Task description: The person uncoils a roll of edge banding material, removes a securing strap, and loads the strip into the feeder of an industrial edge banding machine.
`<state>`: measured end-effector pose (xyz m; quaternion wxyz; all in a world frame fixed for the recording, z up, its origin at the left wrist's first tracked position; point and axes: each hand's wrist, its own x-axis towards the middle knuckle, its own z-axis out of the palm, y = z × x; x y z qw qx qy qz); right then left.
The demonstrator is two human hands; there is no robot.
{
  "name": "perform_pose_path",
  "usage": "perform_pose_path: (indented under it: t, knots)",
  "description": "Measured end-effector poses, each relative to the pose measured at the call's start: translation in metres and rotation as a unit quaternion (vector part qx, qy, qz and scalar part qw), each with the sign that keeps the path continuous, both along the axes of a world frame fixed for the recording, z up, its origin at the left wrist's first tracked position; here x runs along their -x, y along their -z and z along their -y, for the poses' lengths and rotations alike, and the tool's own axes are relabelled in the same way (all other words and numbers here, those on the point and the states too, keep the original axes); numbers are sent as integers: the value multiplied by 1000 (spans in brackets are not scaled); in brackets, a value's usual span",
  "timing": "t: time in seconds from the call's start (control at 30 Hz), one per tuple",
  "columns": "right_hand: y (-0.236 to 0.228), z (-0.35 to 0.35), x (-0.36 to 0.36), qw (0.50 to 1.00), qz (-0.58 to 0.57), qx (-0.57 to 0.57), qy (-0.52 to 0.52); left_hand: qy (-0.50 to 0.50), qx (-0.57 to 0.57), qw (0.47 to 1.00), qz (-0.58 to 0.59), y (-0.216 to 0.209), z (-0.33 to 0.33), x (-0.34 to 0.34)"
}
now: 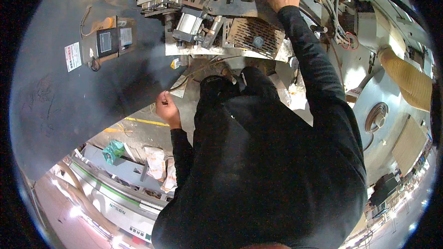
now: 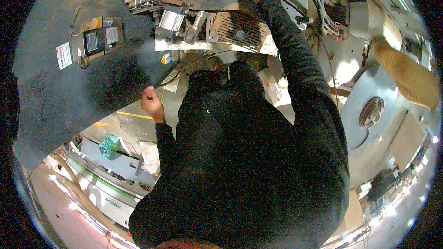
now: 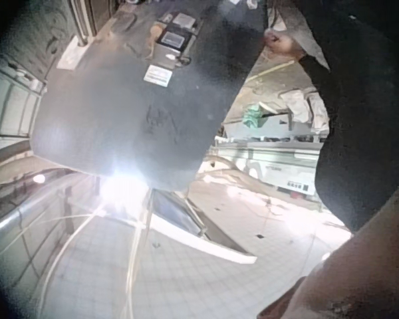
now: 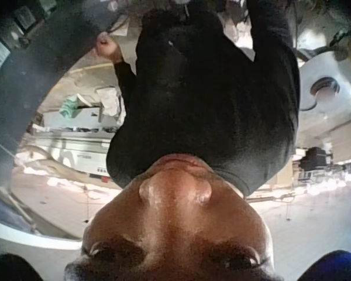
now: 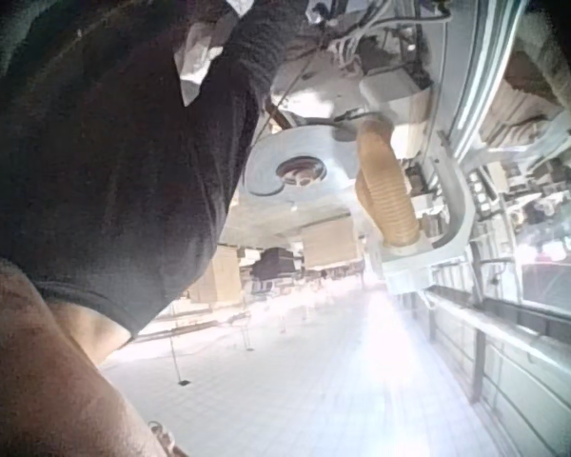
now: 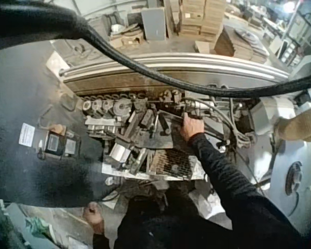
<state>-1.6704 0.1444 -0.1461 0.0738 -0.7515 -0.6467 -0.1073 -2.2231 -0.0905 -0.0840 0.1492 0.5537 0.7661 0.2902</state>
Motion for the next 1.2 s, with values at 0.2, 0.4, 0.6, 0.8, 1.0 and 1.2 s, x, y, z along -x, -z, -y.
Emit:
perform_pose_path:
  t: [0.2,0.4,0.6,0.8,1.0,1.2]
  knots:
    - [7,5,-4,999,-8,35,5,27,-8,996,81,-1,-2,-34]
    - [-4,8,5,999,-36,0,7,150,-1,979,136,1,-53,-114]
    - [-12,7,6,998,-50,21,18,247,47,950,185,26,-151,-227]
    - [-27,9,12,994,-84,49,41,178,118,970,112,49,-233,-297]
    - [-29,7,16,993,-112,24,43,174,73,981,44,46,-238,-311]
    - [-21,6,15,993,-111,19,40,159,96,977,106,53,-242,-311]
